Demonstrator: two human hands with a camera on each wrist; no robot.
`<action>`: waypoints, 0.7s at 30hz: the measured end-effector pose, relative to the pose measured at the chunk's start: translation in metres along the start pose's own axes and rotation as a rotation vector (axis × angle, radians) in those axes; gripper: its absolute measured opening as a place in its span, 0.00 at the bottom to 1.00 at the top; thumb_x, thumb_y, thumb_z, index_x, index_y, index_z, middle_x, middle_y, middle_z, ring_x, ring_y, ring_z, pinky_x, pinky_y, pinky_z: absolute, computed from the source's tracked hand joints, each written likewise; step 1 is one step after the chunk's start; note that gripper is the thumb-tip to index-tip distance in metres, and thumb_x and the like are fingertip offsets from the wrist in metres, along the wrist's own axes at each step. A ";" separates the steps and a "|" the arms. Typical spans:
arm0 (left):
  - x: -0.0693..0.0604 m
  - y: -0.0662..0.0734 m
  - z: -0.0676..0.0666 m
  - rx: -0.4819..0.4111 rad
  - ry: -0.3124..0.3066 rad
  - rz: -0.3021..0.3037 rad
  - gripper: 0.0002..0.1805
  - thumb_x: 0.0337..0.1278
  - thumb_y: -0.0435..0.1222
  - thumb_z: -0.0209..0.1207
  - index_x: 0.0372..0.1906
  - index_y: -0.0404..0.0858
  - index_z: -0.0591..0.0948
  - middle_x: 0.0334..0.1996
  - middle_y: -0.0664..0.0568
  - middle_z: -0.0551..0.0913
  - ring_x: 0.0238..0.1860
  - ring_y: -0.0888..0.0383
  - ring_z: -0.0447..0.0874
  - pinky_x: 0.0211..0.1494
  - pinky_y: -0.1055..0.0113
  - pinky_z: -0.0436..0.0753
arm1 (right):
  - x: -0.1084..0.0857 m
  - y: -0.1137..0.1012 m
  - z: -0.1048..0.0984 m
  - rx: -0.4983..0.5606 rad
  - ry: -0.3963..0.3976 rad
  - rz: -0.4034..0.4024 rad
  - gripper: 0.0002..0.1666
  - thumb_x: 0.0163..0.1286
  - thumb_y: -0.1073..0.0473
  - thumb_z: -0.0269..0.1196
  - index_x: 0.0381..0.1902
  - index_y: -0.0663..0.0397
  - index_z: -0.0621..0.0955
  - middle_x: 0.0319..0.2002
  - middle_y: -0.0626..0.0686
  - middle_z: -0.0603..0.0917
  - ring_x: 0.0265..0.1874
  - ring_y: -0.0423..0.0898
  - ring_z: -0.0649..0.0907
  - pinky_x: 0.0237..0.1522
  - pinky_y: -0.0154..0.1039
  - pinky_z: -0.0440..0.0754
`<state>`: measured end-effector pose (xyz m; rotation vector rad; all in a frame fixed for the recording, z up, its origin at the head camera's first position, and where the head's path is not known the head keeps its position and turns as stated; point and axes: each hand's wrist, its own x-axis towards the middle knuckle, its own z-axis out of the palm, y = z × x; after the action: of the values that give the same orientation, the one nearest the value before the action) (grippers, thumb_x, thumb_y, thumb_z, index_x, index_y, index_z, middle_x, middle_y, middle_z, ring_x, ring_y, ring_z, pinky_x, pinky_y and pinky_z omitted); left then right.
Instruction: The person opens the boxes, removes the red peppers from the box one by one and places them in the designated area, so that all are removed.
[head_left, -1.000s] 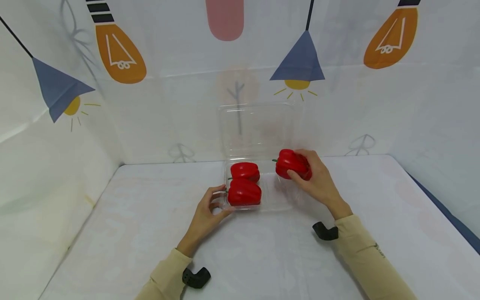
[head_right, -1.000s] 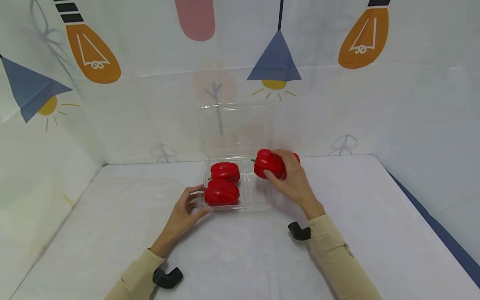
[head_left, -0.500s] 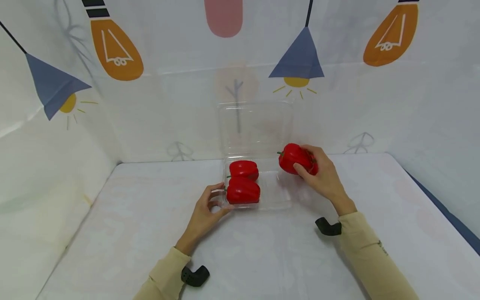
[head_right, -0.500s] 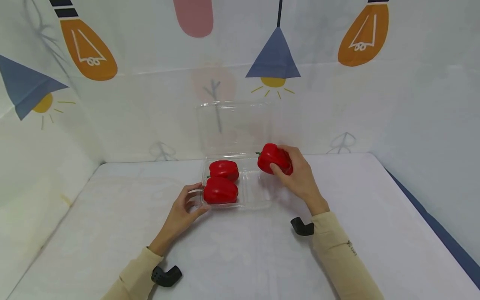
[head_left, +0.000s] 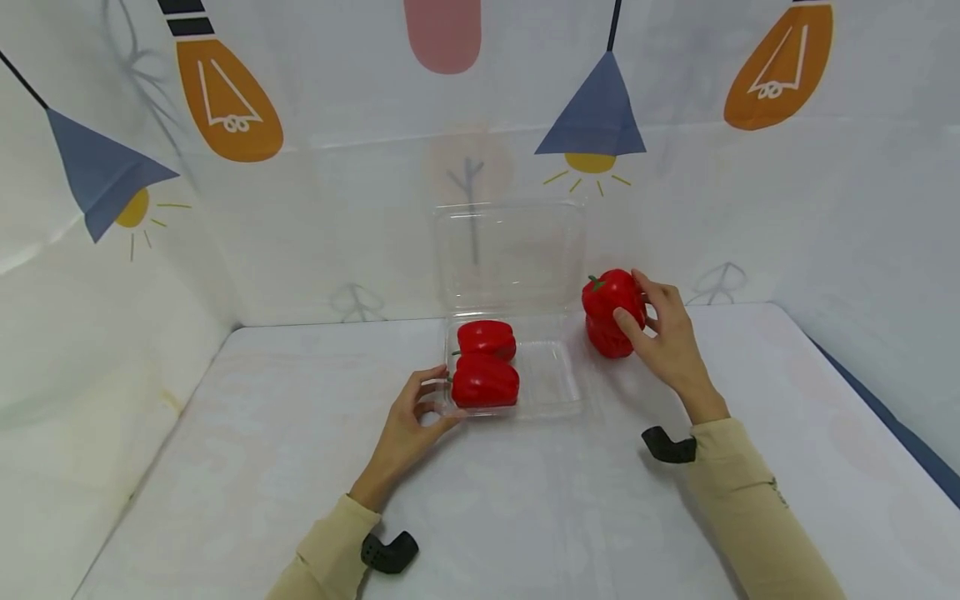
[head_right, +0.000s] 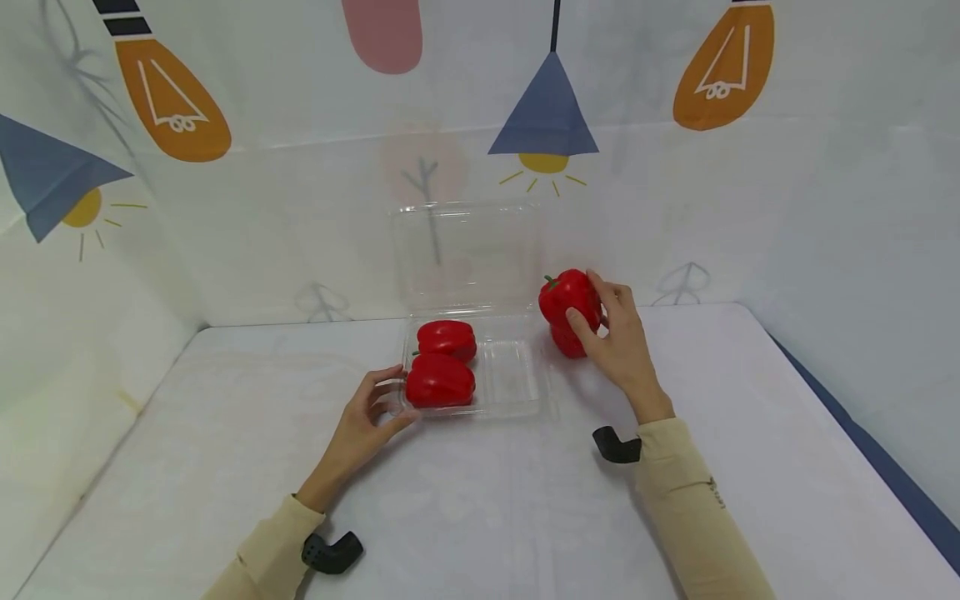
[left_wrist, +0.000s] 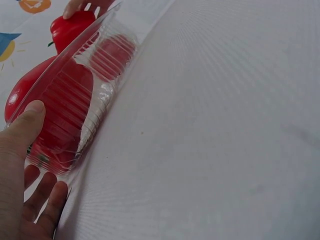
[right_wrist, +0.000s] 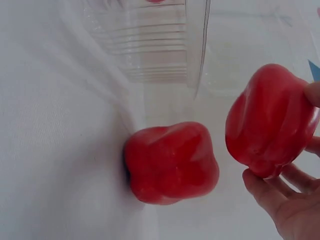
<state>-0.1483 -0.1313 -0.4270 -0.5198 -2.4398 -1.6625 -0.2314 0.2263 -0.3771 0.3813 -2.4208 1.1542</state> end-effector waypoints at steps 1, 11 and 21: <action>0.000 0.000 0.000 0.002 0.000 0.000 0.37 0.48 0.33 0.68 0.64 0.33 0.66 0.63 0.41 0.71 0.60 0.45 0.74 0.54 0.65 0.82 | 0.000 0.000 -0.001 0.002 0.003 0.007 0.35 0.67 0.56 0.59 0.71 0.49 0.62 0.58 0.63 0.68 0.56 0.56 0.72 0.48 0.65 0.78; 0.000 0.000 0.000 -0.005 0.001 0.003 0.37 0.48 0.32 0.68 0.64 0.33 0.66 0.63 0.42 0.71 0.59 0.45 0.74 0.55 0.60 0.82 | 0.001 0.005 -0.004 -0.020 0.014 0.033 0.34 0.67 0.55 0.58 0.70 0.50 0.63 0.58 0.62 0.69 0.56 0.57 0.72 0.57 0.60 0.73; 0.000 -0.001 0.000 -0.013 -0.003 0.004 0.37 0.48 0.32 0.68 0.64 0.33 0.65 0.63 0.41 0.71 0.59 0.45 0.74 0.55 0.53 0.81 | 0.001 0.010 -0.011 -0.058 0.024 0.105 0.34 0.70 0.50 0.54 0.71 0.52 0.61 0.60 0.63 0.69 0.56 0.59 0.73 0.44 0.17 0.65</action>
<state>-0.1486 -0.1315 -0.4284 -0.5297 -2.4303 -1.6780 -0.2337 0.2410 -0.3777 0.2233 -2.4730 1.1221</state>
